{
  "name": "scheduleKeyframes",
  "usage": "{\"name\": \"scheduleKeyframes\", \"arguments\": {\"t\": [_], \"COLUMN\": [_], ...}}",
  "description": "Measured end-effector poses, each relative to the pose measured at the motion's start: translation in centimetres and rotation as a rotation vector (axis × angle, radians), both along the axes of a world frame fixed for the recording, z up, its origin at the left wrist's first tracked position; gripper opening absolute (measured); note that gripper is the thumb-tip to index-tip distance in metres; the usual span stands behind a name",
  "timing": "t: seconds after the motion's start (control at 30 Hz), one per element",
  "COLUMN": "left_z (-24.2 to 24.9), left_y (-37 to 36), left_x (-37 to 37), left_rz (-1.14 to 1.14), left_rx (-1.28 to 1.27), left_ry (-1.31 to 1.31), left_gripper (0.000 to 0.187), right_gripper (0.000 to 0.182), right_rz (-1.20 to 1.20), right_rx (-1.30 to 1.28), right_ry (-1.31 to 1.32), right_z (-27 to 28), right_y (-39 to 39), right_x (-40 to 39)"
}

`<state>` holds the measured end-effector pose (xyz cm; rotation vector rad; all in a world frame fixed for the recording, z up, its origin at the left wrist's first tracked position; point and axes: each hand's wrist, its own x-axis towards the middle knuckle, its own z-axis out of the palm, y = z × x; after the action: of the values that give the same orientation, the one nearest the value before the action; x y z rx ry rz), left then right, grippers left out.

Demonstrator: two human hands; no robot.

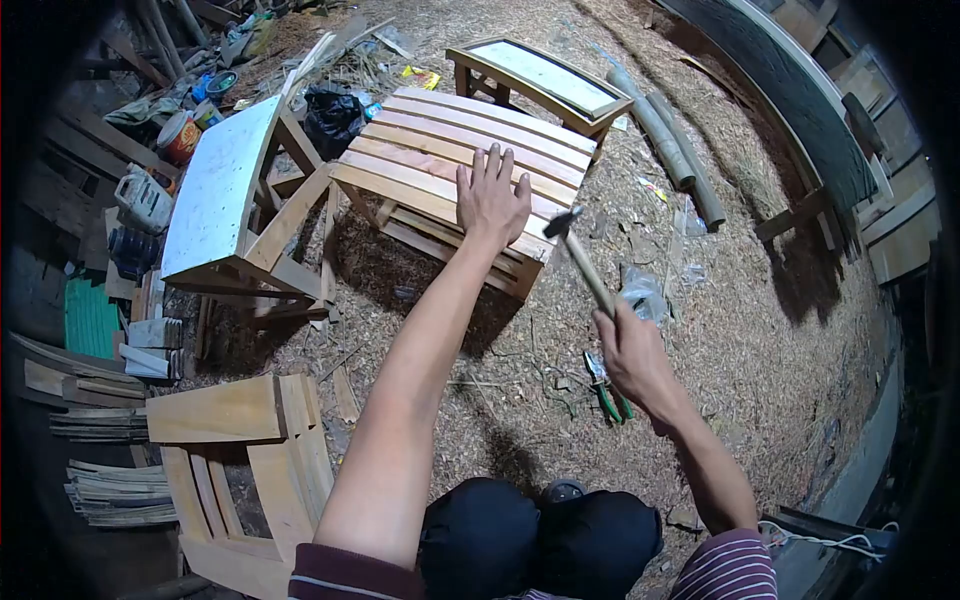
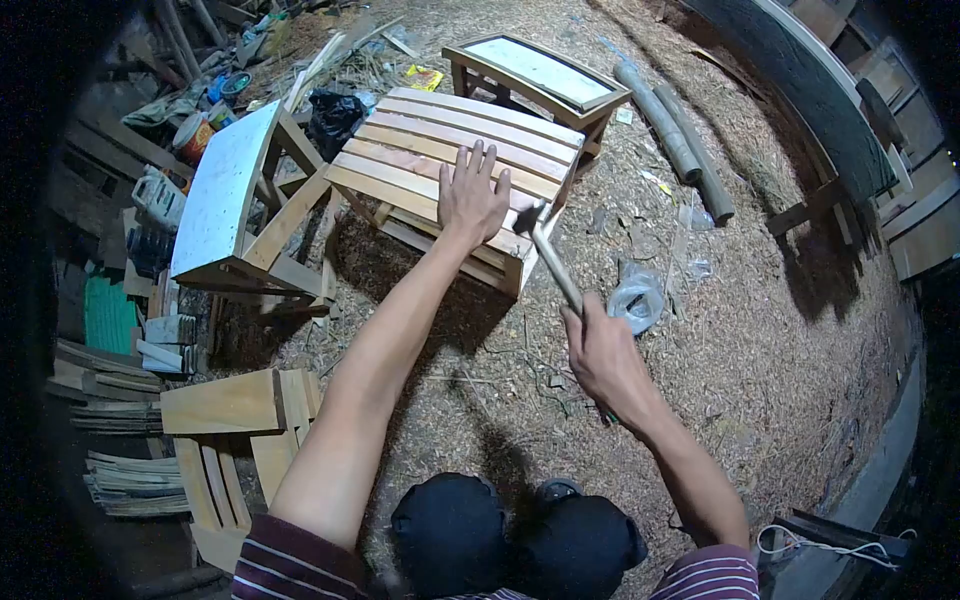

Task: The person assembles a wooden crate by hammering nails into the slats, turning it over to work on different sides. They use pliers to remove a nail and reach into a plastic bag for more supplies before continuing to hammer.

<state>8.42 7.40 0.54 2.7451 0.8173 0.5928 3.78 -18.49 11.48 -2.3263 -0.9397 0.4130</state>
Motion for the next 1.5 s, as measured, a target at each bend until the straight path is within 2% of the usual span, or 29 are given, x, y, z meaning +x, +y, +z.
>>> {"name": "scheduleKeyframes", "arguments": {"t": [0.03,0.07,0.17,0.2,0.3,0.37,0.43,0.5,0.57,0.63,0.7,0.73,0.77,0.87,1.0,1.1,1.13,1.17,1.23,1.27,1.33,1.43,1.5], "left_z": [0.1,0.2,-0.2,-0.1,0.2,0.0,0.0,0.1,0.1,0.3,0.1,0.0,-0.1,0.0,0.1,0.2,0.0,-0.1,0.1,0.1,0.3,-0.1,-0.4], "left_y": [-0.1,-0.1,0.0,0.0,0.3,0.1,0.1,0.0,0.1,0.3,0.2,0.2,0.1,0.1,0.1,0.1,0.2,0.1,0.1,0.1,0.1,0.2,0.3], "left_x": [0.1,0.1,0.0,-0.1,0.1,0.1,0.1,-0.1,0.0,-0.1,0.1,0.2,0.1,0.1,0.0,0.1,0.1,0.0,0.1,0.1,0.0,0.2,0.2], "left_rz": [-0.004,0.001,0.003,0.001,0.005,0.000,0.004,-0.005,-0.007,-0.008,-0.009,-0.008,-0.008,0.003,0.012,0.010,0.011,0.010,0.004,0.004,0.016,0.021,0.001], "left_rx": [-0.003,0.000,0.003,0.003,0.023,0.028,0.016,0.007,0.020,0.001,0.011,0.002,-0.004,-0.002,0.013,0.006,0.004,0.004,-0.008,0.016,0.017,0.015,0.011], "left_ry": [0.000,0.004,0.010,0.017,0.024,0.037,0.025,0.019,0.019,0.018,0.051,0.033,0.038,0.045,0.029,0.031,0.031,0.029,0.009,0.001,0.014,0.007,-0.024], "left_gripper": [0.058,0.058,0.059,0.059,0.059,0.060,0.060,0.060,0.060,0.061,0.061,0.061,0.061,0.061,0.060,0.060,0.060,0.060,0.060,0.060,0.060,0.060,0.060], "right_gripper": [0.017,0.015,0.015,0.015,0.015,0.014,0.014,0.014,0.014,0.013,0.013,0.013,0.013,0.013,0.013,0.011,0.010,0.013,0.014,0.014,0.019,0.020,0.019], "right_rz": [-0.058,-0.078,0.016,0.029,-0.001,-0.046,-0.057,-0.072,0.048,0.086,-0.044,-0.031,-0.032,0.018,-0.010,-0.031,-0.034,-0.005,-0.055,-0.048,-0.077,-0.092,-0.047], "right_rx": [-0.001,0.143,0.202,-0.042,-0.014,-0.046,0.275,0.295,-0.061,-0.003,0.112,0.260,0.254,-0.042,-0.020,0.342,0.336,0.068,-0.140,-0.131,0.066,0.202,0.226], "right_ry": [0.073,0.063,-0.065,-0.050,0.052,0.061,-0.082,-0.015,-0.075,-0.090,-0.011,-0.059,-0.054,-0.061,0.009,-0.118,-0.078,-0.058,0.067,0.058,-0.020,0.037,-0.030], "right_z": [1.4,1.8,-2.4,-2.9,-1.8,0.8,1.4,-1.7,-3.8,-1.7,1.0,1.6,0.4,-3.6,-0.7,0.0,-1.4,-3.3,-3.6,-3.5,-3.7,-2.7,-5.1], "right_y": [0.2,0.2,-0.5,-0.5,-0.4,0.2,0.2,-0.2,-0.8,-0.3,0.2,0.4,0.1,-0.5,0.0,-0.3,-0.4,-0.8,-0.9,-0.8,-1.4,-1.0,-2.4], "right_x": [-0.2,-0.4,-0.4,-0.4,-0.1,-0.9,-1.3,-1.0,-0.3,-0.4,-1.1,-1.4,-1.2,-0.5,-1.0,-1.7,-1.7,-0.8,-0.1,0.1,-0.4,0.0,1.5]}}
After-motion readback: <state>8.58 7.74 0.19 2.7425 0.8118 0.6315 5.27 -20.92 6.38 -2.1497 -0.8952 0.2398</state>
